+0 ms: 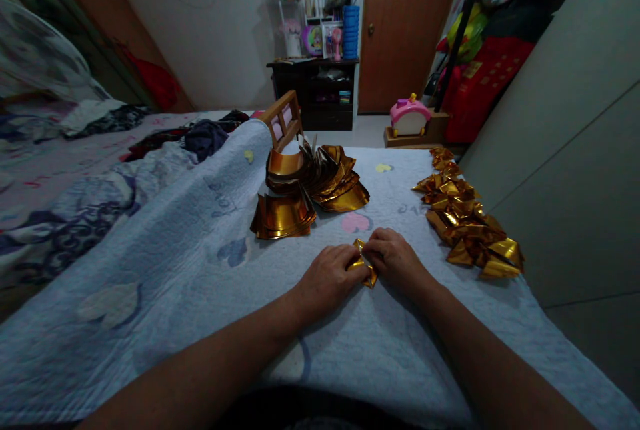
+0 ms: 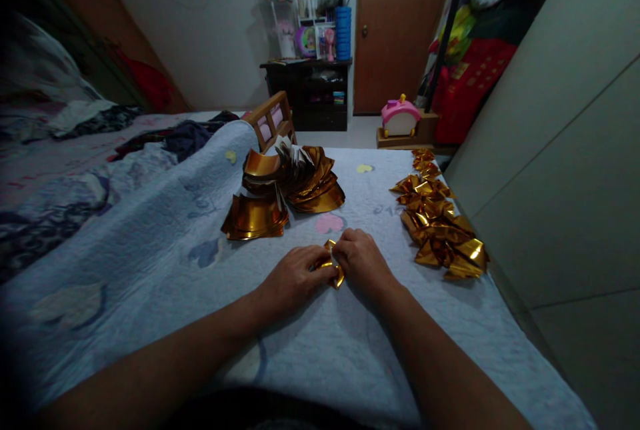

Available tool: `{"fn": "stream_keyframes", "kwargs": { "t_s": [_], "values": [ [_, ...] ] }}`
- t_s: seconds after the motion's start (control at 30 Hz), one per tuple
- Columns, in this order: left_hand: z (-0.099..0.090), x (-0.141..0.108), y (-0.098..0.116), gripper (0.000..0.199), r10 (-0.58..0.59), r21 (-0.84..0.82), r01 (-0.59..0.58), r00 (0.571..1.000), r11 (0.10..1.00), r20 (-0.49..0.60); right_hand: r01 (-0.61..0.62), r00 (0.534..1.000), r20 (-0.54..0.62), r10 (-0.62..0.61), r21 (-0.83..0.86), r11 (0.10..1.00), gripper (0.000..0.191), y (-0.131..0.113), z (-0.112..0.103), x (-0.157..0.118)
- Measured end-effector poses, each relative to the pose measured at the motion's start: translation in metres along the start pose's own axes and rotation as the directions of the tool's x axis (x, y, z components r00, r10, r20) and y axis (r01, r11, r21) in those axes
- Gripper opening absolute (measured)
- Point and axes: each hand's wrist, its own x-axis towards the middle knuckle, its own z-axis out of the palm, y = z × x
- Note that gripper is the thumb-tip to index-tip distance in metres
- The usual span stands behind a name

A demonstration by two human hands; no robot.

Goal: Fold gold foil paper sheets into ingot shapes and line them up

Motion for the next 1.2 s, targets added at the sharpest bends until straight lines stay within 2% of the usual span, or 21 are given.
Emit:
{"fn": "stream_keyframes", "kwargs": {
  "t_s": [0.2,0.4,0.57,0.73,1.2],
  "values": [
    [-0.0002,-0.0006,0.0001,0.025,-0.003,-0.014,0.003,1.0,1.0,0.003,-0.014,1.0,0.005,0.013,0.039,0.999,0.021,-0.0013,-0.0003,-0.0006],
    [-0.0019,-0.0004,0.0005,0.024,-0.018,0.009,0.018,0.998,1.0,0.061,-0.01,0.999,-0.047,0.011,0.023,1.0,0.018,-0.0026,0.0014,-0.0008],
    [-0.0019,-0.0013,0.0002,0.027,-0.004,-0.032,0.006,0.999,0.999,0.048,-0.011,0.999,-0.049,0.015,0.086,0.996,0.023,-0.0005,0.0023,-0.0009],
    [0.0,-0.002,-0.0006,0.025,-0.005,0.009,0.005,0.999,1.0,0.039,-0.022,0.999,-0.043,0.028,0.144,0.989,0.021,0.0,0.0013,-0.0009],
    [0.0021,-0.002,-0.0019,0.022,0.034,0.113,-0.037,0.999,0.993,0.024,-0.033,0.999,-0.036,0.038,0.129,0.991,0.02,0.0011,0.0016,-0.0006]
  ]
}}
